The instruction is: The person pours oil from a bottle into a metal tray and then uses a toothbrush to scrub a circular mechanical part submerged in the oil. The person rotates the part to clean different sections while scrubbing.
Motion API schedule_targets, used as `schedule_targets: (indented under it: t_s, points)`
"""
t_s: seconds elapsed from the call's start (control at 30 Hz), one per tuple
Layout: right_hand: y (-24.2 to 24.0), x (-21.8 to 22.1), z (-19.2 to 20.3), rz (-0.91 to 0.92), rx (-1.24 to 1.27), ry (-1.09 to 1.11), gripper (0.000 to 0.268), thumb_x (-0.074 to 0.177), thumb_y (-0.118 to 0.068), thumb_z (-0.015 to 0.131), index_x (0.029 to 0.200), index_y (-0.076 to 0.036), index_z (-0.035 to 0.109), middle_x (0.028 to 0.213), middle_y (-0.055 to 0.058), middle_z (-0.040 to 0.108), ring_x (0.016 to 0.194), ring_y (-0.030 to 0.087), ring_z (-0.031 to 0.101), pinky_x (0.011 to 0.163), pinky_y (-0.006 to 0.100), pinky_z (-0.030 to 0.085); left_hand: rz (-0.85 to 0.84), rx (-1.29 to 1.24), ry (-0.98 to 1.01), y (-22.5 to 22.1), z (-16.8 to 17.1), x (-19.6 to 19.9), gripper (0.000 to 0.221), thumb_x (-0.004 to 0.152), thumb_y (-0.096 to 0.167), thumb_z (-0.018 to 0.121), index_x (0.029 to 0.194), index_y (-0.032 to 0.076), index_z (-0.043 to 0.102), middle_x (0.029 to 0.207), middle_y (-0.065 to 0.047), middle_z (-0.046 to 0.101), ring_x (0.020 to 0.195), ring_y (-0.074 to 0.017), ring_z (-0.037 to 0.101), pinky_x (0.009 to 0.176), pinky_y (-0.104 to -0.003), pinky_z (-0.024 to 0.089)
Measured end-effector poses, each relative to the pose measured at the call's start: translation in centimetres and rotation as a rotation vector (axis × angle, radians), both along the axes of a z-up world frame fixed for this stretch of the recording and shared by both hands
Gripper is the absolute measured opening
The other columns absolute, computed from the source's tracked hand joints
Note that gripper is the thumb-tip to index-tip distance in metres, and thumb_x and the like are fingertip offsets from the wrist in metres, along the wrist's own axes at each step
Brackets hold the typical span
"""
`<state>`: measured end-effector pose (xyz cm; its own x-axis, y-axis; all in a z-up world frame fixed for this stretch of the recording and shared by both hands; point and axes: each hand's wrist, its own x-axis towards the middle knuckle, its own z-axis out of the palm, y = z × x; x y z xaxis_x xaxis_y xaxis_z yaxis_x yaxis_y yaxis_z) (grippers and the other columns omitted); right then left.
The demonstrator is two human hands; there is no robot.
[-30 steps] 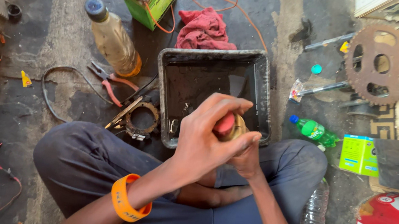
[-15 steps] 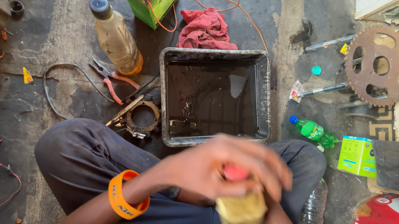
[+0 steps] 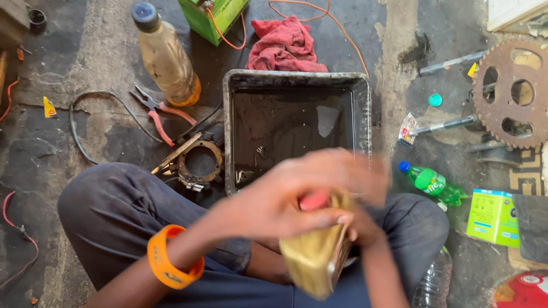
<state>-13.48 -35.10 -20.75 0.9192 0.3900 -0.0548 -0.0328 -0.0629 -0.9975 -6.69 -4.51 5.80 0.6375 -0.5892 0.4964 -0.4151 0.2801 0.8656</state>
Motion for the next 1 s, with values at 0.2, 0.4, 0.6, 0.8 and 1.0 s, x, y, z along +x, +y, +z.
schedule_targets:
  t_s: [0.2, 0.4, 0.6, 0.8, 1.0]
  points:
    - [-4.2, 8.1, 6.1, -0.56, 0.145, -0.28, 0.084, 0.098, -0.03, 0.081, 0.16, -0.004, 0.031, 0.153, 0.013, 0.049, 0.139, 0.022, 0.052, 0.122, 0.042, 0.044, 0.329, 0.128, 0.028, 5.2, -0.2, 3.5, 0.06, 0.095, 0.021, 0.079, 0.144, -0.002, 0.052, 0.14, -0.011, 0.062, 0.13, -0.0228, 0.062, 0.117, -0.037, 0.049]
    - [-4.9, 17.9, 2.8, -0.926, -0.227, -0.502, 0.097, 0.094, 0.0, 0.096, 0.159, -0.001, 0.025, 0.158, 0.019, 0.048, 0.146, 0.025, 0.052, 0.127, 0.042, 0.043, 0.502, 0.285, 0.24, 6.1, -3.4, 5.4, 0.039, 0.1, 0.023, 0.07, 0.131, 0.001, 0.063, 0.115, -0.008, 0.074, 0.105, -0.0148, 0.07, 0.092, -0.029, 0.056]
    - [-8.9, 18.7, -3.8, -0.879, -0.278, -0.501, 0.103, 0.09, -0.002, 0.09, 0.158, 0.006, 0.013, 0.166, 0.023, 0.042, 0.153, 0.028, 0.048, 0.132, 0.041, 0.039, 0.549, 0.338, 0.229, 6.6, -5.1, 6.3, 0.035, 0.102, 0.027, 0.068, 0.125, 0.001, 0.064, 0.104, -0.008, 0.071, 0.092, -0.0119, 0.068, 0.082, -0.028, 0.057]
    - [-9.1, 17.8, -2.7, -0.698, -0.032, -0.464, 0.114, 0.093, 0.005, 0.093, 0.159, 0.002, 0.0, 0.164, 0.02, 0.032, 0.152, 0.025, 0.04, 0.129, 0.039, 0.036, 0.466, 0.292, 0.323, 7.0, -5.7, 6.8, 0.035, 0.104, 0.029, 0.063, 0.123, -0.001, 0.064, 0.101, -0.007, 0.069, 0.089, -0.0098, 0.066, 0.08, -0.027, 0.056]
    - [0.8, 9.7, 6.5, -0.761, -0.251, -0.534, 0.036, 0.112, -0.011, 0.075, 0.129, -0.002, 0.045, 0.119, 0.007, 0.055, 0.106, 0.013, 0.057, 0.096, 0.027, 0.051, 0.54, 0.372, 0.326, 8.5, -5.1, 6.9, 0.032, 0.102, 0.027, 0.066, 0.118, 0.0, 0.065, 0.095, -0.004, 0.071, 0.084, -0.0082, 0.065, 0.076, -0.026, 0.055]
